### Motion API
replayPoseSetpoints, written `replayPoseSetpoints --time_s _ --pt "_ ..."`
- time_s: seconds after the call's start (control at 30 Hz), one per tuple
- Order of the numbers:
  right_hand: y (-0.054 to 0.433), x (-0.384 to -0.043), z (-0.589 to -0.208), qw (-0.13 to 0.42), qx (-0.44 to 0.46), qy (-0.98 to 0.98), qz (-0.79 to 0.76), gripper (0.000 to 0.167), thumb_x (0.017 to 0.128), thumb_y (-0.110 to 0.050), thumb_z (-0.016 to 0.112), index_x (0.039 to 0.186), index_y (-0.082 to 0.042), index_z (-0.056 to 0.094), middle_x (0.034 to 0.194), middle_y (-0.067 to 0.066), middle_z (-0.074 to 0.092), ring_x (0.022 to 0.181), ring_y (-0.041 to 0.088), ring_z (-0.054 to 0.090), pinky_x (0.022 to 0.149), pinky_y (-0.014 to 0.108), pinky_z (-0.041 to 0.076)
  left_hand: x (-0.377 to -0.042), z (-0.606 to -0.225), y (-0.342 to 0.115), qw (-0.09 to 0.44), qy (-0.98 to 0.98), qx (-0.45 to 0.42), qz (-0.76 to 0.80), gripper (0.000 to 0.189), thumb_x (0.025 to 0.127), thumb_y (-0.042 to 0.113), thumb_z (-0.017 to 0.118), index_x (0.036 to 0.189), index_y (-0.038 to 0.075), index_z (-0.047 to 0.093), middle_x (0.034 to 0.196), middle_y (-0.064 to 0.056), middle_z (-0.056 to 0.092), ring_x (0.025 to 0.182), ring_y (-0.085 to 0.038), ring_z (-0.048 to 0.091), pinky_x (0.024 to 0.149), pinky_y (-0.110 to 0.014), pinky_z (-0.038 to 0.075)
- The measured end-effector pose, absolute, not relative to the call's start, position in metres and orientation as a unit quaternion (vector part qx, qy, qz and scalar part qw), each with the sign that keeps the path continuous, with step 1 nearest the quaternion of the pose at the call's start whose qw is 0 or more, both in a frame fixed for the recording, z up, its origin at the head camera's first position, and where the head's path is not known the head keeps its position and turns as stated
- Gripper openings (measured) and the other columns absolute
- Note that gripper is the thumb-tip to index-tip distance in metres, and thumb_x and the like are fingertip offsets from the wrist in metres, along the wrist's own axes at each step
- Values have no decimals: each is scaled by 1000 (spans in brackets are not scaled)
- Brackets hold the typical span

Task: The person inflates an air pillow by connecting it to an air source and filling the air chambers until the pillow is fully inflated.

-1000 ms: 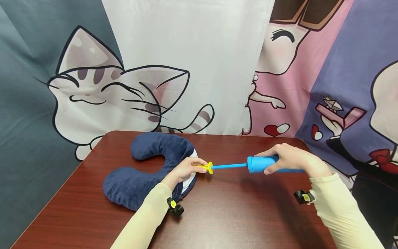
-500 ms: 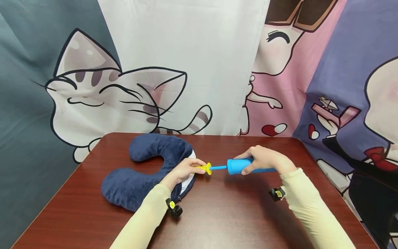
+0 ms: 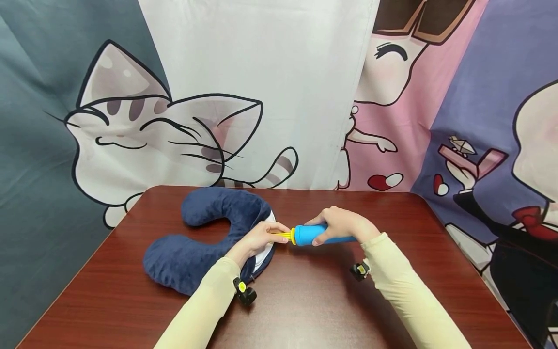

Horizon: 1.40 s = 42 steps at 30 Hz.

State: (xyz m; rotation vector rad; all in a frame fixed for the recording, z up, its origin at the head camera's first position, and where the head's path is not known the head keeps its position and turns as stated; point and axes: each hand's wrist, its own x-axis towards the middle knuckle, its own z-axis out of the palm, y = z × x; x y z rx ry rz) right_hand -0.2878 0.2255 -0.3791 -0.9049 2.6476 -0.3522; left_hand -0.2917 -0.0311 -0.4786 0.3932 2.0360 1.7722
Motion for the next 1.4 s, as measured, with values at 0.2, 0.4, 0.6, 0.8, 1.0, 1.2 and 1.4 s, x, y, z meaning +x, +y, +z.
replayPoseSetpoints --time_s 0.2,0.4,0.6,0.8,1.0,1.2,1.4 --pt "219 -289 -383 157 -312 929 -119 59 80 -46 79 132 -21 65 112 -1 73 90 11 63 78 30 55 -292 -479 -32 201 734 144 633 29 85 6 75 113 0 71 109 -13 73 86 -10 63 81 -24 52" --pt "220 -287 -382 163 -313 928 -118 59 81 -46 78 133 -23 64 112 -2 73 91 12 63 78 30 55 -293 -481 -32 204 733 146 633 30 84 6 75 113 -1 71 108 -13 73 85 -10 63 81 -24 52" --pt "223 -286 -380 158 -321 926 -117 58 81 -45 78 134 -25 63 113 -1 73 91 12 63 77 31 55 -294 -482 -32 205 735 149 629 30 85 8 75 114 0 71 111 -13 72 87 -11 63 82 -26 53" --pt "234 -283 -375 159 -314 929 -114 60 80 -48 78 134 -26 63 113 -2 73 90 11 62 76 30 54 -294 -483 -33 207 732 151 631 30 86 8 75 114 0 70 110 -13 73 86 -10 65 84 -27 54" --pt "256 -276 -366 147 -311 932 -115 63 79 -51 78 135 -25 62 114 -1 72 92 12 60 76 29 51 -295 -483 -33 210 728 150 635 29 86 7 75 114 -1 70 111 -14 73 88 -11 65 85 -27 55" --pt "280 -266 -353 138 -306 934 -121 64 79 -50 79 135 -25 62 112 -2 72 90 11 59 74 26 49 -295 -482 -33 208 726 153 637 29 86 7 74 113 -2 70 109 -14 73 88 -11 65 85 -26 55" --pt "301 -256 -342 117 -315 934 -121 66 77 -55 78 134 -23 64 110 -4 72 86 5 57 70 22 47 -292 -478 -34 217 721 152 640 29 86 5 73 114 -2 69 110 -14 73 87 -9 65 84 -26 54"
